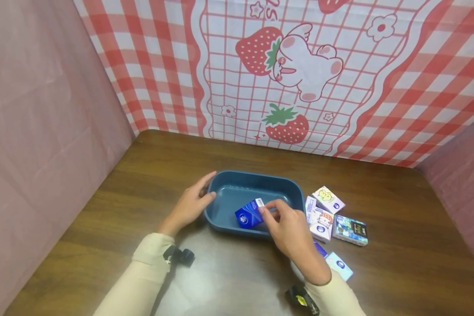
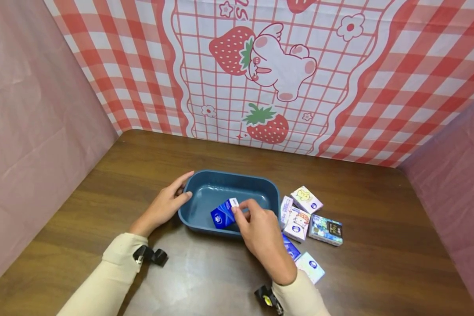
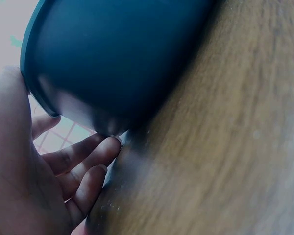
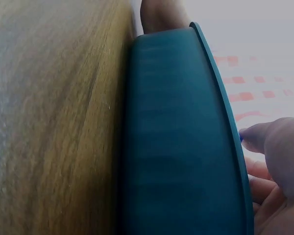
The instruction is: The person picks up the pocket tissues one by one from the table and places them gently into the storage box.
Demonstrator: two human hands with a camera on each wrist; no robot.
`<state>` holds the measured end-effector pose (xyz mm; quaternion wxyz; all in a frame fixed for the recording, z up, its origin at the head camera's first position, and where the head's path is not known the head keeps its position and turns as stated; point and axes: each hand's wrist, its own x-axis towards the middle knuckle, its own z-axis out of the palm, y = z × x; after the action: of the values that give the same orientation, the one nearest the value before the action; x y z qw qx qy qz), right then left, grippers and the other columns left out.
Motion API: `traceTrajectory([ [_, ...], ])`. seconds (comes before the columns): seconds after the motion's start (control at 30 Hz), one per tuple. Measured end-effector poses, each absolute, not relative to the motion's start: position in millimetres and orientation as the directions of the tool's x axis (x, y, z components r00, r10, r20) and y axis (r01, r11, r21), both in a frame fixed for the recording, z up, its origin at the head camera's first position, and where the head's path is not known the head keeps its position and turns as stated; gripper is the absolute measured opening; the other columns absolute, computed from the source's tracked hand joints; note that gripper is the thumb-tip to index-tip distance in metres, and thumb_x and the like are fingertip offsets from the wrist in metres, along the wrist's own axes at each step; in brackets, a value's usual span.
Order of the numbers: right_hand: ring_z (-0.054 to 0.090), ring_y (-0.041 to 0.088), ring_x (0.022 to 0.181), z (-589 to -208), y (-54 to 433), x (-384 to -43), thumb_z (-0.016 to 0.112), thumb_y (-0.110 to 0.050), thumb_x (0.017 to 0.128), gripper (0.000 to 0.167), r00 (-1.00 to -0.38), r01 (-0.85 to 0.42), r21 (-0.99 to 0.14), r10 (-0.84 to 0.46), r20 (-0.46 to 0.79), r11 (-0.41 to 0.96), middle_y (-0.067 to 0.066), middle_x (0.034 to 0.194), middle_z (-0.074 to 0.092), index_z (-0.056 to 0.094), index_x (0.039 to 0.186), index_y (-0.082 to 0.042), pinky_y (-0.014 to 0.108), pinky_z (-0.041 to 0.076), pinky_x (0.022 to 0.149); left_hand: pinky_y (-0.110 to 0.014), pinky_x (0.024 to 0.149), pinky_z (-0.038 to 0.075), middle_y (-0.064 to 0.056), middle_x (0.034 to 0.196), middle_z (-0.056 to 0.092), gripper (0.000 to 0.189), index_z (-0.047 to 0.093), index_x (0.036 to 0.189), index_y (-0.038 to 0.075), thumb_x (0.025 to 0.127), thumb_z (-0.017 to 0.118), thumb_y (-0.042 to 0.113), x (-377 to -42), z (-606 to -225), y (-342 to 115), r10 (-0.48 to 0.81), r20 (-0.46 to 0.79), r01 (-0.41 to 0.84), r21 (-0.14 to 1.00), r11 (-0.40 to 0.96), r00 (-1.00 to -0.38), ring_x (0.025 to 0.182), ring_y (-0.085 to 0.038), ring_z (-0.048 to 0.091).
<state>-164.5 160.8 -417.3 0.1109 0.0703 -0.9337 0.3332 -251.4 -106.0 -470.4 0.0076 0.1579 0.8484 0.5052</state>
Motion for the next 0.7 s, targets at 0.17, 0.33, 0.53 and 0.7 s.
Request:
traceTrajectory([
  [0.17,0.063,0.010,0.065,-418.4,157.2,-162.8,0.068,-0.035,0.096,0.022,-0.967,-0.198,-0.582,-0.060,0.248,0.789,-0.002,0.081,0.073,0.071,0.103,-0.015,0.030,0.052,0.058,-0.054,0.102,0.046,-0.017,0.146,0.052,0.061,0.039,0.155,0.021,0.098,0.060,0.022,-251.1,-470.5,-105.7,0.274,0.146,0.258,0.863,0.434,-0.951,0.125,-0.035,0.057],
  [0.33,0.062,0.009,0.065,-420.5,154.2,-161.1,0.067,-0.036,0.097,0.021,-0.972,-0.181,-0.555,-0.062,0.226,0.812,-0.004,0.080,0.072,0.071,0.104,-0.017,0.031,0.050,0.058,-0.054,0.102,0.046,-0.017,0.147,0.051,0.061,0.039,0.155,0.021,0.099,0.060,0.021,-251.0,-471.7,-105.7,0.276,0.142,0.254,0.867,0.429,-0.951,0.126,-0.035,0.056],
  [0.53,0.053,0.007,0.057,-421.6,153.4,-160.4,0.067,-0.027,0.097,0.012,-0.970,-0.197,-0.556,-0.079,0.228,0.808,-0.007,0.072,0.066,0.071,0.102,-0.017,0.029,0.045,0.052,-0.055,0.102,0.046,-0.016,0.147,0.050,0.061,0.039,0.155,0.022,0.099,0.060,0.022,-251.2,-471.6,-105.6,0.275,0.140,0.252,0.867,0.430,-0.951,0.126,-0.035,0.056],
  [0.7,0.050,0.008,0.056,-422.5,152.3,-161.4,0.067,-0.026,0.096,0.011,-0.963,-0.226,-0.514,-0.112,0.244,0.828,-0.008,0.069,0.062,0.072,0.101,-0.017,0.029,0.044,0.053,-0.055,0.102,0.046,-0.017,0.147,0.050,0.061,0.039,0.155,0.022,0.099,0.060,0.022,-250.8,-470.2,-105.9,0.275,0.142,0.253,0.867,0.429,-0.951,0.126,-0.035,0.056],
])
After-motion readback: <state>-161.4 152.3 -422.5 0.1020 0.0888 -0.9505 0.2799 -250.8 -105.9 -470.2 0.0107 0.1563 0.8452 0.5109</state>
